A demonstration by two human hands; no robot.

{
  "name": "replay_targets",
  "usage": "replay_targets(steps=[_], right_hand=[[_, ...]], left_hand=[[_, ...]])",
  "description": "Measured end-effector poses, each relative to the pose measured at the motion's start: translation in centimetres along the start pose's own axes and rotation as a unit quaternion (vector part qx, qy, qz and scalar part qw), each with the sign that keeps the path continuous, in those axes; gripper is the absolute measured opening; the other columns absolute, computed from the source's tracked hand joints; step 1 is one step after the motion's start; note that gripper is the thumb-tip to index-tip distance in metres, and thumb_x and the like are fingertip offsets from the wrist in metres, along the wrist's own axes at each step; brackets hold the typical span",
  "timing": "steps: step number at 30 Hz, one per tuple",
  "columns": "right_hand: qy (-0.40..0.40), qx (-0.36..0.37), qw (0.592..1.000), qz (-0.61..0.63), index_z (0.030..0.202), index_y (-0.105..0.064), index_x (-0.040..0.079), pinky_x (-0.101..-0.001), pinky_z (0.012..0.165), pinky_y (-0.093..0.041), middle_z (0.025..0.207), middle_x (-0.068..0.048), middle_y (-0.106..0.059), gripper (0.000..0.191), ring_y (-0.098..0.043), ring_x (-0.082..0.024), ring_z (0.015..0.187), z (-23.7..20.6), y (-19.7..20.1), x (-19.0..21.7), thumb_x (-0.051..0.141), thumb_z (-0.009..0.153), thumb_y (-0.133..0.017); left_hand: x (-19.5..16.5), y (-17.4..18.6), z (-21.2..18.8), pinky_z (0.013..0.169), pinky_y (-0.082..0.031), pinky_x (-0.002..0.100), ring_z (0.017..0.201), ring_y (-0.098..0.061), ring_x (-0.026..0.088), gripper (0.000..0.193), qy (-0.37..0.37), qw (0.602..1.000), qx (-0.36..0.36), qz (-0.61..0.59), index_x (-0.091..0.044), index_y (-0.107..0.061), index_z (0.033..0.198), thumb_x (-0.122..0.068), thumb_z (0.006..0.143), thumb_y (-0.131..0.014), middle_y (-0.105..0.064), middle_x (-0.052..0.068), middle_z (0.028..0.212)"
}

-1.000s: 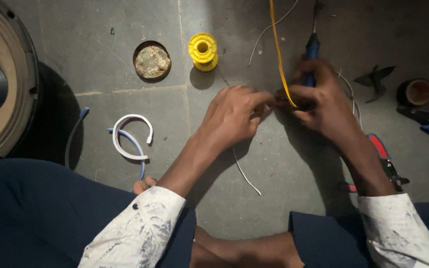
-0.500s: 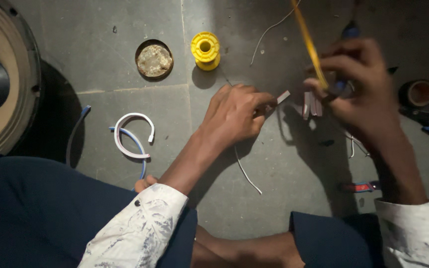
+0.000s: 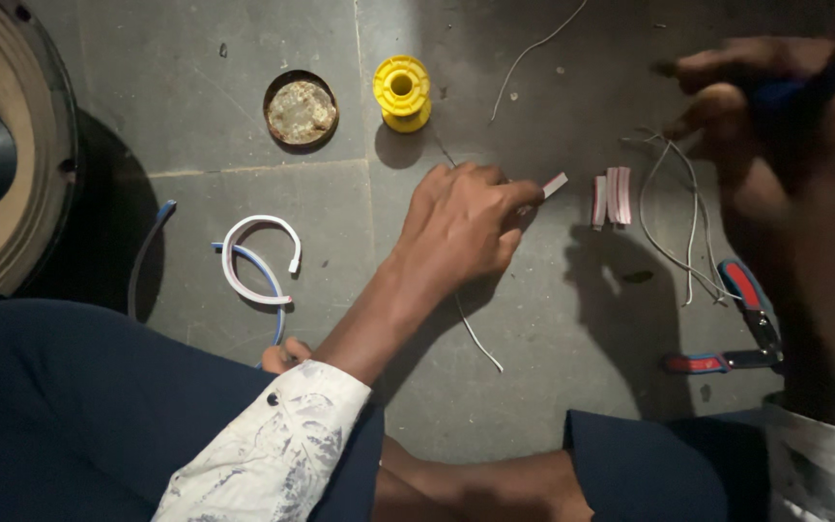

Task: The person sits on the floor and uses a soldering iron to attach heat shrink tubing to the ends of white wires. They repeatedly heat the tubing and apply solder to secure the connections.

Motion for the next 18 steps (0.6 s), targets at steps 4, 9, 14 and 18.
replay_targets(steps=[4, 9, 14, 18], right_hand=[[-0.037, -0.004, 0.999, -0.008, 0.133, -0.049, 0.009, -0.0255, 0.077, -0.058, 0.125, -0.01, -0.067, 0.028, -0.068, -0.015, 0.098, -1.3, 0.7, -3.7, 0.032, 0.118, -0.049], [-0.038, -0.003, 0.997, 0.072, 0.134, -0.05, 0.012, -0.0219, 0.066, -0.049, 0.122, -0.008, -0.066, 0.04, -0.06, -0.011, 0.08, -3.0, 0.9, -9.5, 0.048, 0.123, -0.037], [-0.044, -0.017, 0.999, -0.007, 0.132, -0.049, 0.013, -0.0209, 0.066, -0.051, 0.109, -0.005, -0.068, 0.047, -0.067, -0.012, 0.087, -6.7, 2.7, -14.0, 0.053, 0.125, -0.026], [-0.113, -0.011, 0.993, 0.017, 0.122, -0.054, 0.012, -0.0223, 0.064, -0.049, 0.101, -0.008, -0.069, 0.048, -0.064, -0.013, 0.077, -7.2, 2.9, -16.3, 0.051, 0.127, -0.027]], left_hand=[[0.1, -0.4, 0.0, 0.076, -0.048, 0.042, 0.085, -0.068, 0.028, 0.03, 0.016, 1.0, 0.006, 0.01, -0.018, -0.079, 0.104, -0.012, 0.074, -0.076, -0.071, 0.007, 0.081], [-0.5, -0.3, -0.6, 0.078, -0.047, 0.042, 0.088, -0.066, 0.028, 0.032, 0.026, 0.998, -0.05, 0.006, -0.018, -0.078, 0.106, -0.011, 0.075, -0.075, -0.07, 0.008, 0.085], [-0.6, -0.8, -0.8, 0.075, -0.045, 0.043, 0.086, -0.063, 0.028, 0.036, 0.035, 0.998, -0.042, 0.023, -0.015, -0.076, 0.107, -0.009, 0.071, -0.074, -0.068, 0.01, 0.083], [-0.6, -1.0, -0.9, 0.075, -0.044, 0.043, 0.084, -0.062, 0.027, 0.032, 0.039, 0.998, -0.049, 0.016, -0.013, -0.075, 0.105, -0.008, 0.073, -0.072, -0.067, 0.009, 0.083]])
Point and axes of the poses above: each hand's wrist, its own z-axis towards the middle knuckle, its own y-axis out of the back of the hand, x = y × z, the point moved 6 cm from there along z, towards the middle knuckle
